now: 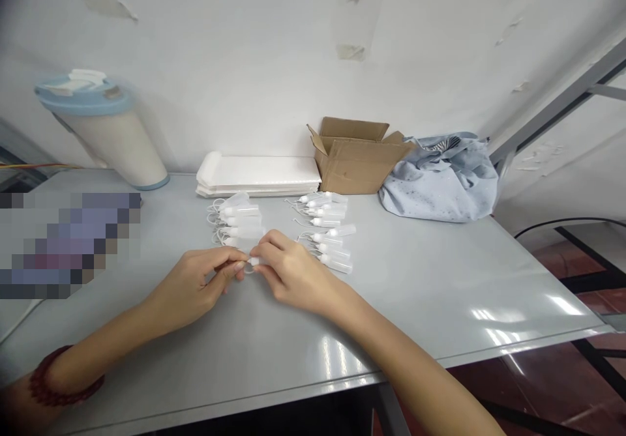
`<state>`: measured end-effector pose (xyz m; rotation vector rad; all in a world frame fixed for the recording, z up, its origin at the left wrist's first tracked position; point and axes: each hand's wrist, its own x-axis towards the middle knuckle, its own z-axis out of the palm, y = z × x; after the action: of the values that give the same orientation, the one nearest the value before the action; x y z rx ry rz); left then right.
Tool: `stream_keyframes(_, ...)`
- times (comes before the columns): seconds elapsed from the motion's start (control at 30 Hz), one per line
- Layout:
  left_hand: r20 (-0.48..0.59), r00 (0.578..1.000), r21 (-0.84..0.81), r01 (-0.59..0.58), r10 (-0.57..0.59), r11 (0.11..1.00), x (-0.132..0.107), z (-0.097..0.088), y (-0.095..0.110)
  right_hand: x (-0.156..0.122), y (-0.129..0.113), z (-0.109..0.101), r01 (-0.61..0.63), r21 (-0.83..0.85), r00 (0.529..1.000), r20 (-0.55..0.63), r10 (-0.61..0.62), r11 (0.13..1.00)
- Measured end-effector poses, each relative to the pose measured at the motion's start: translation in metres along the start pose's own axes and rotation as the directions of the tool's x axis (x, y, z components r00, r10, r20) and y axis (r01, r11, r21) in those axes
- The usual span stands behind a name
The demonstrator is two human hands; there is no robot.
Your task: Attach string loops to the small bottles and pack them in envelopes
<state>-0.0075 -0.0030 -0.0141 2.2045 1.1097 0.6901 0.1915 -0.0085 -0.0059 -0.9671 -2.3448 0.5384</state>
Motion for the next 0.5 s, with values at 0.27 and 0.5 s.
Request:
stream_keyframes(0.27,-0.004,0.999,0.056,-0.052,0.052,0.997,-0.0006,0.0032,-0.005,-0.0005,0.0032,0.0042,0.015,0.014,1.0,-0.015,-0.015,1.0)
stream_keyframes(0.5,-0.013,0.998,0.068,-0.054,0.055,0.996,0.0032,0.0003,-0.0033,0.0038,0.0038,0.0005,-0.051,0.131,0.997,-0.058,0.059,0.99)
